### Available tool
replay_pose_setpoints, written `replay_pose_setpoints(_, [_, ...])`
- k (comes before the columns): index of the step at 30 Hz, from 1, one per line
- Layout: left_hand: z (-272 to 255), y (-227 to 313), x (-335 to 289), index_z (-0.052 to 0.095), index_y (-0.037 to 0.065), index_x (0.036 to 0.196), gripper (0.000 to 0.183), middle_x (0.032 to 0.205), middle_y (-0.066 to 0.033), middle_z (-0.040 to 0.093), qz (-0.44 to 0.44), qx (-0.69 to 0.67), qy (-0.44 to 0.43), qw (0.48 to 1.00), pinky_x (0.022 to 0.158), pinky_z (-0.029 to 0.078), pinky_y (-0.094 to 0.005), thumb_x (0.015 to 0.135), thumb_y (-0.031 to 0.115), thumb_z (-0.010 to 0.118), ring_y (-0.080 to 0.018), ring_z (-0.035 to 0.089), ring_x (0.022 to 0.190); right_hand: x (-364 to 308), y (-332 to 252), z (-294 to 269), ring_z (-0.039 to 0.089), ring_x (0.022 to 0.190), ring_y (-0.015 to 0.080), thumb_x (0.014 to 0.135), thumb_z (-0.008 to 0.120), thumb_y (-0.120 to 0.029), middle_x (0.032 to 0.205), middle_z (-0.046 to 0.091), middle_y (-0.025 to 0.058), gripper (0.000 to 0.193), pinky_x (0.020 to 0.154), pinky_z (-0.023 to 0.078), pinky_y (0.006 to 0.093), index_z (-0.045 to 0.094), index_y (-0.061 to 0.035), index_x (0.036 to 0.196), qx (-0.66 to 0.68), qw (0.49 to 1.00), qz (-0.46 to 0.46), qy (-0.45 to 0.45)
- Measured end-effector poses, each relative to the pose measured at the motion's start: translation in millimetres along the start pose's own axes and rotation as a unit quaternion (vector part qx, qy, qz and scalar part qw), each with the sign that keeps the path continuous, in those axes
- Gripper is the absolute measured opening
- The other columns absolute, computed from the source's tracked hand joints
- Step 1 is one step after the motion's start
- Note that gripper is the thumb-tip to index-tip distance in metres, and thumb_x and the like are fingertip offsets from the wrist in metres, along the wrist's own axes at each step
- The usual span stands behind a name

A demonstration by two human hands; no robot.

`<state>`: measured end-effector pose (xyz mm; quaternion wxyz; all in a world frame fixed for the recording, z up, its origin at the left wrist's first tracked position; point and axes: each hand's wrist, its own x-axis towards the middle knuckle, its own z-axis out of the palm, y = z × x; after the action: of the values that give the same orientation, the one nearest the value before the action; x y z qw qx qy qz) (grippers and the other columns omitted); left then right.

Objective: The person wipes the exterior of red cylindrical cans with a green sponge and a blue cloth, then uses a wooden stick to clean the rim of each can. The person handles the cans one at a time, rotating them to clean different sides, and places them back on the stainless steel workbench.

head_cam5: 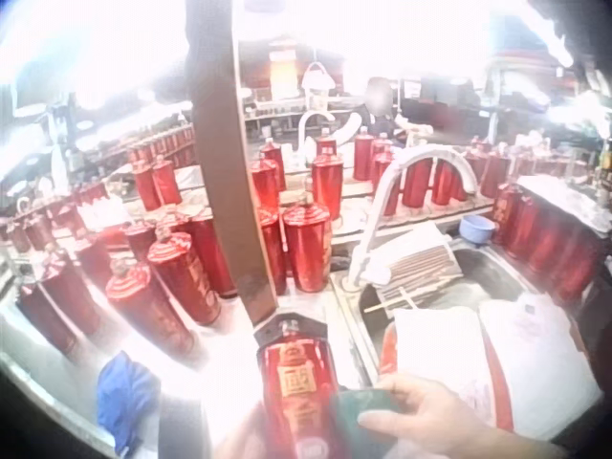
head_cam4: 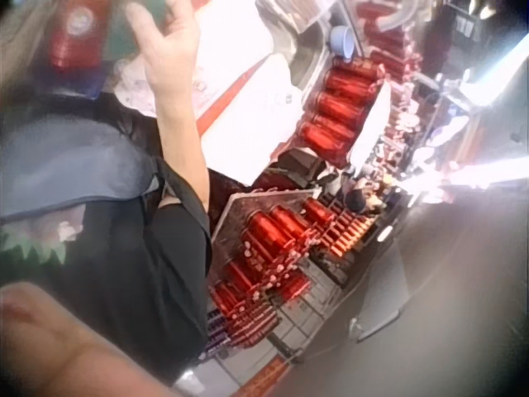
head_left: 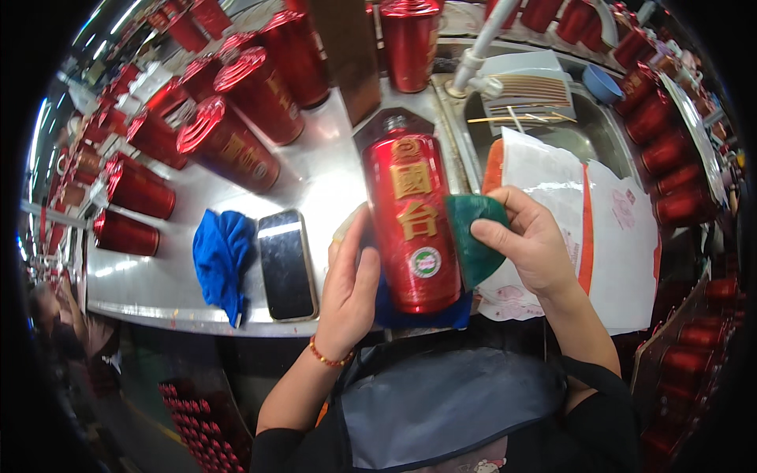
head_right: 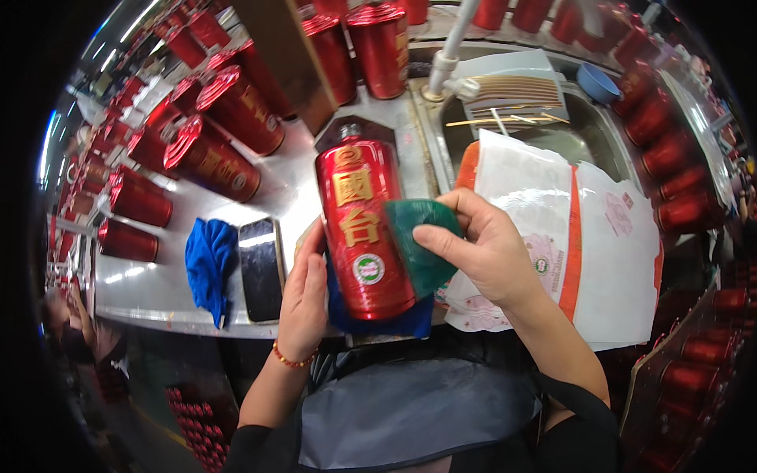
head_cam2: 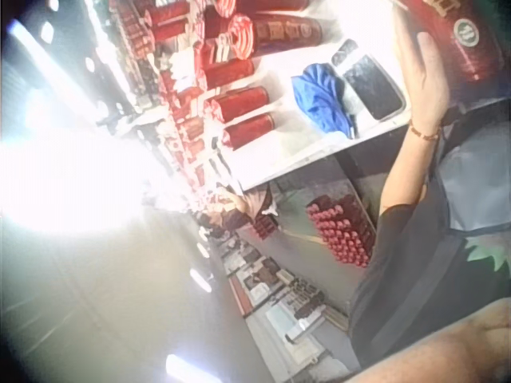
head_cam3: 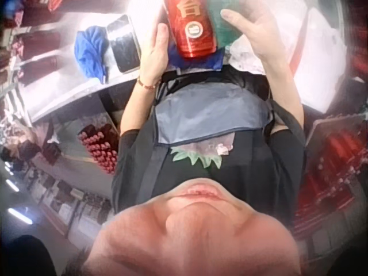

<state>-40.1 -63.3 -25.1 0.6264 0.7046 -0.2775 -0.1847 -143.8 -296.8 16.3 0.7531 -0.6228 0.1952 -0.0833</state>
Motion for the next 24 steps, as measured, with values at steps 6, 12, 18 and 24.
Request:
replay_pose_setpoints(6, [8, -8, 3, 0.043, 0.001, 0.154, 0.053, 0.154, -0.0159, 0.044, 0.010, 0.054, 0.016, 0.998, 0.122, 0.026, -0.0387, 0.111, 0.033, 0.047, -0.0261, 0.035, 0.146, -15, -2, -18, 0.066, 0.087, 0.0085, 0.097, 0.068, -0.007, 0.098, 0.070, 0.0040, 0.015, 0.080, 0.053, 0.0236, 0.062, 0.0005, 0.109, -0.029, 0.998, 0.005, 0.060])
replay_pose_setpoints(12, [9, -3, 6, 0.049, 0.003, 0.151, 0.049, 0.152, -0.0148, 0.045, 0.024, 0.027, 0.005, 0.999, 0.122, 0.024, -0.0404, 0.112, 0.032, 0.047, -0.0265, 0.032, 0.148, -33, 0, -15, 0.068, 0.087, 0.0109, 0.096, 0.069, -0.005, 0.101, 0.072, 0.0081, 0.022, 0.081, 0.055, 0.0251, 0.062, 0.0032, 0.115, 0.004, 0.998, 0.024, 0.049])
replay_pose_setpoints(18, [11, 6, 13, 0.046, -0.002, 0.151, 0.052, 0.135, -0.0166, 0.058, 0.059, -0.094, -0.004, 0.994, 0.111, 0.041, -0.0380, 0.111, 0.031, 0.047, -0.0257, 0.054, 0.128, -36, -4, -26, 0.068, 0.088, 0.0103, 0.097, 0.068, -0.005, 0.102, 0.072, 0.0067, 0.021, 0.081, 0.055, 0.0250, 0.062, 0.0030, 0.116, 0.042, 0.998, -0.007, 0.053])
replay_pose_setpoints(24, [13, 6, 6, 0.043, -0.001, 0.154, 0.054, 0.147, -0.0121, 0.046, -0.009, -0.118, -0.023, 0.993, 0.117, 0.035, -0.0345, 0.111, 0.033, 0.047, -0.0201, 0.044, 0.139, -46, -18, -12, 0.068, 0.095, 0.0132, 0.096, 0.069, 0.001, 0.108, 0.071, 0.0079, 0.023, 0.087, 0.056, 0.0267, 0.065, 0.0025, 0.119, -0.002, 0.985, -0.144, 0.100])
